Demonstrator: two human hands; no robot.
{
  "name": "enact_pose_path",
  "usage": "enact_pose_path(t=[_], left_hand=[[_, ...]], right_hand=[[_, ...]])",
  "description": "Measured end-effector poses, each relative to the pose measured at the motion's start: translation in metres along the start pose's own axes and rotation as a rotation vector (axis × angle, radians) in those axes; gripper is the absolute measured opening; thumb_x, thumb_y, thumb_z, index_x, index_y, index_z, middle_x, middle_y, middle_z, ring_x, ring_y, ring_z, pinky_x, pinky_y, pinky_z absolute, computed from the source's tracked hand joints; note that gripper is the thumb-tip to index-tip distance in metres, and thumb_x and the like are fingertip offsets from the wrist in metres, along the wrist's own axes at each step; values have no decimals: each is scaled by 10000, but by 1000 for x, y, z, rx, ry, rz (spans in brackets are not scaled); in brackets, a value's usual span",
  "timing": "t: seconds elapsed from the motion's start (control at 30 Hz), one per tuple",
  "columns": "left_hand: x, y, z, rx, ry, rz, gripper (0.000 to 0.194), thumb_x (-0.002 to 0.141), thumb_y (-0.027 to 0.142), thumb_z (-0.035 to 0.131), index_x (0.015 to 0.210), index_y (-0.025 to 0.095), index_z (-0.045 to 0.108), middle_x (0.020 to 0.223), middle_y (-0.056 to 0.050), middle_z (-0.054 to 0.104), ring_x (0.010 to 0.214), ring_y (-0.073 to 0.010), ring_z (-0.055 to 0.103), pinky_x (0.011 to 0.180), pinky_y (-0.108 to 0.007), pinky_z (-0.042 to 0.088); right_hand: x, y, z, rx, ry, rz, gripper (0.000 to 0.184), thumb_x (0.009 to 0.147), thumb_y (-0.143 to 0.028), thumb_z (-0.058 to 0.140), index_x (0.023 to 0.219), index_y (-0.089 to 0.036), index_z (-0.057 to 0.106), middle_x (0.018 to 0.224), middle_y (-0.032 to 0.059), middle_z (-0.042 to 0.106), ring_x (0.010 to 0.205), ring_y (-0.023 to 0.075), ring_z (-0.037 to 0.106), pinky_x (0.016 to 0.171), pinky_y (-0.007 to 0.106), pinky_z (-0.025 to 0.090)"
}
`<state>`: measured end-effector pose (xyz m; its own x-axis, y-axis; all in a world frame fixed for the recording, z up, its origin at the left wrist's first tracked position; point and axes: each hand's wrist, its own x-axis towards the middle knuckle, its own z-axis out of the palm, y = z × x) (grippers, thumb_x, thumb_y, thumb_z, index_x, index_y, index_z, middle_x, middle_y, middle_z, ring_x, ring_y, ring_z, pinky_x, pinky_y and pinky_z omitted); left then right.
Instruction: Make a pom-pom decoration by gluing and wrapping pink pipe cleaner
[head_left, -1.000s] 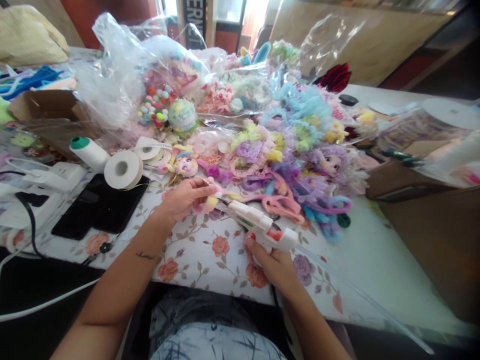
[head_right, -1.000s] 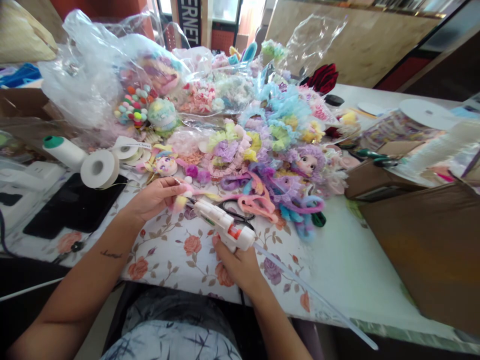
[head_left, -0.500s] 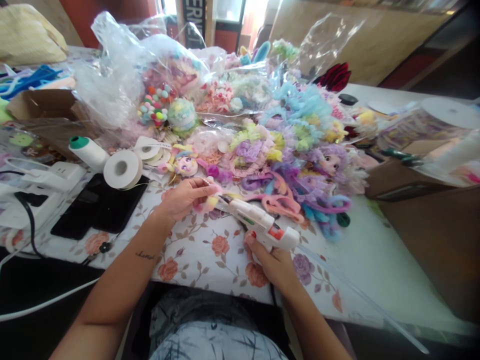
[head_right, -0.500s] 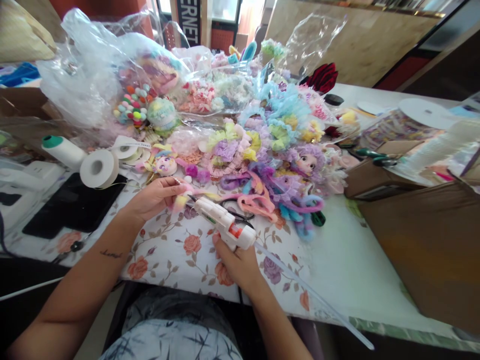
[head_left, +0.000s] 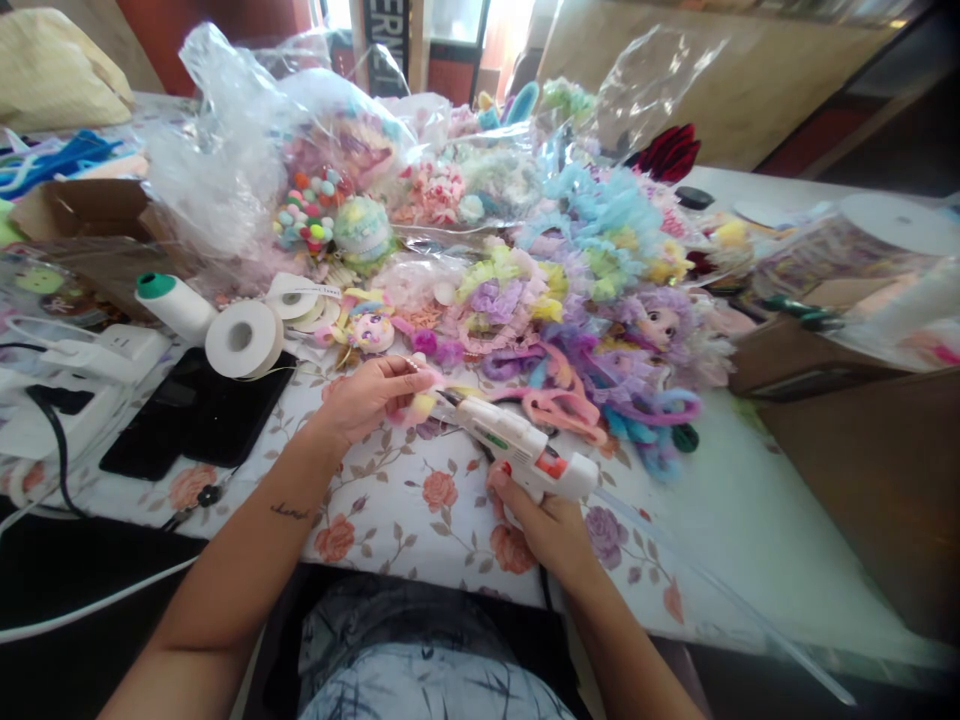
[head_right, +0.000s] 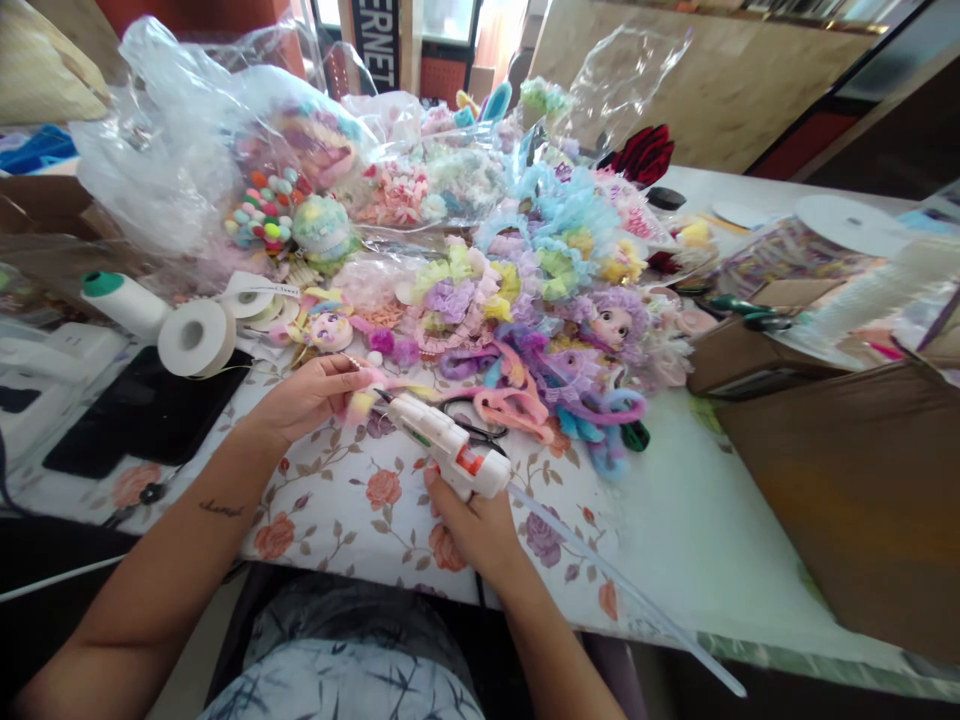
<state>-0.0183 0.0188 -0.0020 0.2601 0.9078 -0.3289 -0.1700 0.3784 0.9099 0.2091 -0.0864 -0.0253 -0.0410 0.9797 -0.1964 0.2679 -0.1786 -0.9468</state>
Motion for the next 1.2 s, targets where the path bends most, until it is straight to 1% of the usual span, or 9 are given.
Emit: enact_pose_path(t=[0.1,0.27,0.4,0.53,0.7,0.87,1.03,1.2], left_hand=[[0,1,0,-18,-6,-8,351,614,375,881,768,108,714,570,14,569,458,-63,484,378,-171,343],[0,2,2,-81,-9,4,343,583,344,903,732,110,701,583,13,580,472,-63,496,397,-168,377],[0,2,2,-95,-20,-9,361,567,346,912,744,108,705,575,17,570,474,-71,500,380,-170,364],[-1,1,0,-95,-34,-14,331,604,336,897,757,112,706,592,13,582,471,-68,502,379,-170,370],[-1,0,0,-90,-35,-5,270,653,298,871,764,112,709,590,12,584,470,-65,505,384,-171,366],[0,0,1,-96,-25,-9,279,636,283,880,775,105,716,592,12,580,482,-69,504,380,-170,351],[-1,-1,0,-99,-33,-7,285,637,291,880,779,109,713,613,12,580,485,-67,508,389,-167,383],[-1,-1,0,-118,-42,-4,296,625,290,888,776,106,711,615,15,573,486,-64,503,388,-163,386]], right_hand=[[-1,-5,0,-3,50,10,271,862,-429,579,718,-200,590,576,-6,568,536,145,503,545,280,404],[-1,-2,-1,-17,-39,3,290,868,-438,574,697,-205,563,580,-9,552,530,144,505,544,284,415],[-1,0,1,-6,15,-20,295,863,-445,572,696,-203,560,572,-13,544,535,141,503,545,279,412],[-1,-5,2,12,60,-3,274,855,-435,577,716,-199,591,562,-13,559,530,142,510,536,272,418],[0,-5,2,5,62,4,283,853,-443,572,707,-201,590,556,-8,565,530,147,519,535,273,422],[1,1,1,5,19,-6,296,841,-466,592,708,-202,588,557,-7,569,515,143,504,522,277,409],[0,-5,2,19,63,3,274,855,-438,579,721,-199,591,552,-12,559,526,141,503,532,273,410],[0,-5,2,5,47,1,296,846,-458,584,707,-197,588,548,-10,563,508,137,491,522,273,411]])
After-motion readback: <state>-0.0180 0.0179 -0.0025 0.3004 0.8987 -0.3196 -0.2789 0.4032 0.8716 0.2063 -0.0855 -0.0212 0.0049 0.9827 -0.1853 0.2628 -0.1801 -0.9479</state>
